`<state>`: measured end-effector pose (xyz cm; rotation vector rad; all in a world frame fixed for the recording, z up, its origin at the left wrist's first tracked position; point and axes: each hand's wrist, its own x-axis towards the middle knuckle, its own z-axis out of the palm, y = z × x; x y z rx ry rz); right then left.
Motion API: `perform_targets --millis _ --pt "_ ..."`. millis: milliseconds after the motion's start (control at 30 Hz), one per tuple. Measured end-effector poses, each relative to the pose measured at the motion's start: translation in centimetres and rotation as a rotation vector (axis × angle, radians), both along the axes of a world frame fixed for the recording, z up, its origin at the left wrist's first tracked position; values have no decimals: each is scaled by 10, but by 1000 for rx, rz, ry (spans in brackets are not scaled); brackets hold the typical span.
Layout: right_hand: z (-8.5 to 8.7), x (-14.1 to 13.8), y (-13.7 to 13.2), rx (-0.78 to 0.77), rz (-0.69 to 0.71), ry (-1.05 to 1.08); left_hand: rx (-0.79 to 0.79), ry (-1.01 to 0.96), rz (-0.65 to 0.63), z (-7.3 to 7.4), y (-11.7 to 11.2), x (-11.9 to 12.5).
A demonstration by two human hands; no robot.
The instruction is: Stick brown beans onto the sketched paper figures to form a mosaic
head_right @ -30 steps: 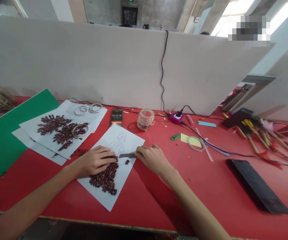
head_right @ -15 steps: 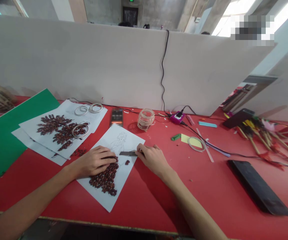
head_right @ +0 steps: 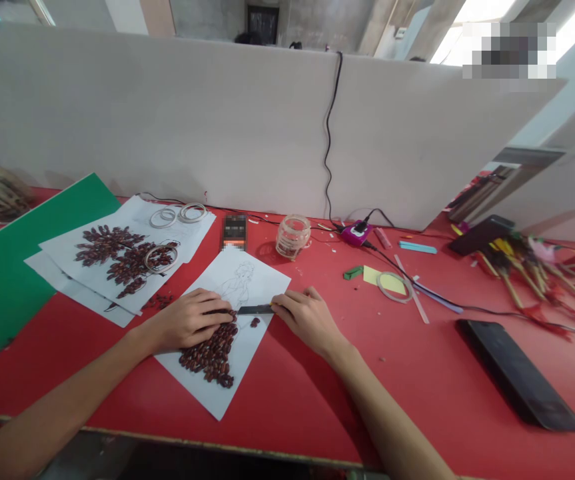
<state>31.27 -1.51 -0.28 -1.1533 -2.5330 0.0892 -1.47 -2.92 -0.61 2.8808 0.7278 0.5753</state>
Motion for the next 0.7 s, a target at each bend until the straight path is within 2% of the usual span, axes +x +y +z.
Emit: perform_targets --millis 367,700 --pt "-2 2 1 93 34 -24 23 -6 -3 2 0 1" --pt "-2 5 2 101 69 -75 18 -15 -10 1 0 1"
